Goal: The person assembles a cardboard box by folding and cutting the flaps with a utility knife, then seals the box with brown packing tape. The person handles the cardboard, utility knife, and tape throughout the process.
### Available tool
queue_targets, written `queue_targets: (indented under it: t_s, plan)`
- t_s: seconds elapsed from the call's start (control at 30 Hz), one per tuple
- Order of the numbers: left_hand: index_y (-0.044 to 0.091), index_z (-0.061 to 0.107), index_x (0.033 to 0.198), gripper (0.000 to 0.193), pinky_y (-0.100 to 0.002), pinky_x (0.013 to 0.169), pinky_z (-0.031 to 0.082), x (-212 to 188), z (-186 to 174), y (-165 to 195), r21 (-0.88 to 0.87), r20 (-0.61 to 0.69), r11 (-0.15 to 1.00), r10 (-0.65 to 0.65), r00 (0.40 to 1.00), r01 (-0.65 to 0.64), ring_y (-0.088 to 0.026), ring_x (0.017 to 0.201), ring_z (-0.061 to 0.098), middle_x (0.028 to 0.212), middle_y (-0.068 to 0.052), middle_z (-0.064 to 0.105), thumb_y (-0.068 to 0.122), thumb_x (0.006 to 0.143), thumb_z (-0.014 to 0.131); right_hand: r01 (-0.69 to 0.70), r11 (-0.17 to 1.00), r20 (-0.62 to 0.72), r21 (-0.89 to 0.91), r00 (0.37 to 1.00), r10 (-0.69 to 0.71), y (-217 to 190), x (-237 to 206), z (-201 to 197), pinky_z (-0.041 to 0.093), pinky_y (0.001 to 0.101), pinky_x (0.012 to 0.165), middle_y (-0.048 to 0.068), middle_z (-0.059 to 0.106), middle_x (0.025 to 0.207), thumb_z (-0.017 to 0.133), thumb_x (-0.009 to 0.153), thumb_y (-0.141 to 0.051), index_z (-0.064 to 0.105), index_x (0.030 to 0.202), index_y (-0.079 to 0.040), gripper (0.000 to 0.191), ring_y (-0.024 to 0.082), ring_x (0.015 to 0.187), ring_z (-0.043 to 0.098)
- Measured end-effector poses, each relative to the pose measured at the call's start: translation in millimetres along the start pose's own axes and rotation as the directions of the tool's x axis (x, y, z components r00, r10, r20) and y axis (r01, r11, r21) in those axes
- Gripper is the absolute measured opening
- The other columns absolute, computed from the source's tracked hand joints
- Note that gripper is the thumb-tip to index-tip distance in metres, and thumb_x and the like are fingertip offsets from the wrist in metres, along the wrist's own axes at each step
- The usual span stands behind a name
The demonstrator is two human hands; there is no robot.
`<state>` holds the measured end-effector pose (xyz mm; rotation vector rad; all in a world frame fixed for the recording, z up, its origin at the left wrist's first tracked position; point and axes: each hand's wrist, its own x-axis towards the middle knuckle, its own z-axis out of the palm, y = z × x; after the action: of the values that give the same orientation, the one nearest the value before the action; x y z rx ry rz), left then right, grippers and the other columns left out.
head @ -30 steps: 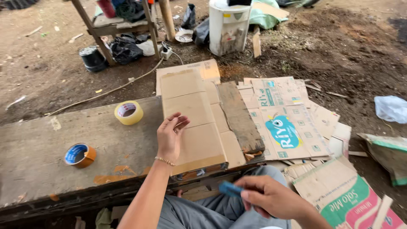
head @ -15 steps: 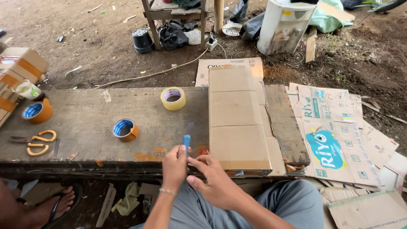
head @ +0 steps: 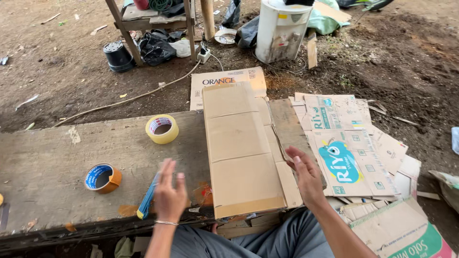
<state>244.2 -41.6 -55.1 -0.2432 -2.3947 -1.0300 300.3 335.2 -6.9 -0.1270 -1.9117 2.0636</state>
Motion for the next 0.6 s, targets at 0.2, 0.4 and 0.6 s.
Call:
queue_targets:
  t_s: [0.2, 0.4, 0.6]
  plan:
    - [0.007, 0.021, 0.163, 0.079, -0.039, 0.124, 0.025, -15.9, 52.1, 78.9, -0.886, 0.382, 0.247, -0.088, 0.92, 0.392, -0.023, 0.153, 0.031, 0.169, -0.01, 0.03, 0.058, 0.103, 0.033, -0.059, 0.997, 0.281, 0.053, 0.959, 0.041, 21.0, 1.2, 29.2, 0.011, 0.0353, 0.125, 0.009, 0.019, 0.172, 0.016, 0.103, -0.059, 0.017, 0.163, -0.004, 0.081, 0.021, 0.158, 0.017]
    - [0.009, 0.012, 0.165, 0.091, -0.043, 0.123, 0.028, -20.0, 67.7, 92.6, -0.922, 0.381, -0.104, -0.08, 0.921, 0.373, -0.024, 0.153, 0.031, 0.171, -0.009, 0.024, 0.067, 0.098, 0.029, -0.078, 0.975, 0.272, 0.21, 0.962, 0.018, 32.7, -2.2, 30.3, 0.018, 0.0373, 0.124, 0.013, 0.025, 0.17, 0.018, 0.098, -0.071, 0.018, 0.163, -0.003, 0.095, 0.025, 0.156, 0.025]
    - [-0.001, 0.031, 0.157, 0.087, -0.043, 0.118, 0.034, -24.3, 82.8, 84.4, -0.9, 0.402, -0.289, -0.26, 0.878, 0.327, -0.027, 0.146, 0.04, 0.162, -0.015, 0.038, 0.065, 0.102, 0.025, -0.208, 0.719, 0.092, 0.664, 0.976, 0.197, 75.2, 6.3, 28.1, 0.029, 0.0409, 0.12, 0.017, 0.043, 0.16, 0.025, 0.103, -0.058, 0.036, 0.155, 0.003, 0.081, 0.028, 0.146, 0.041]
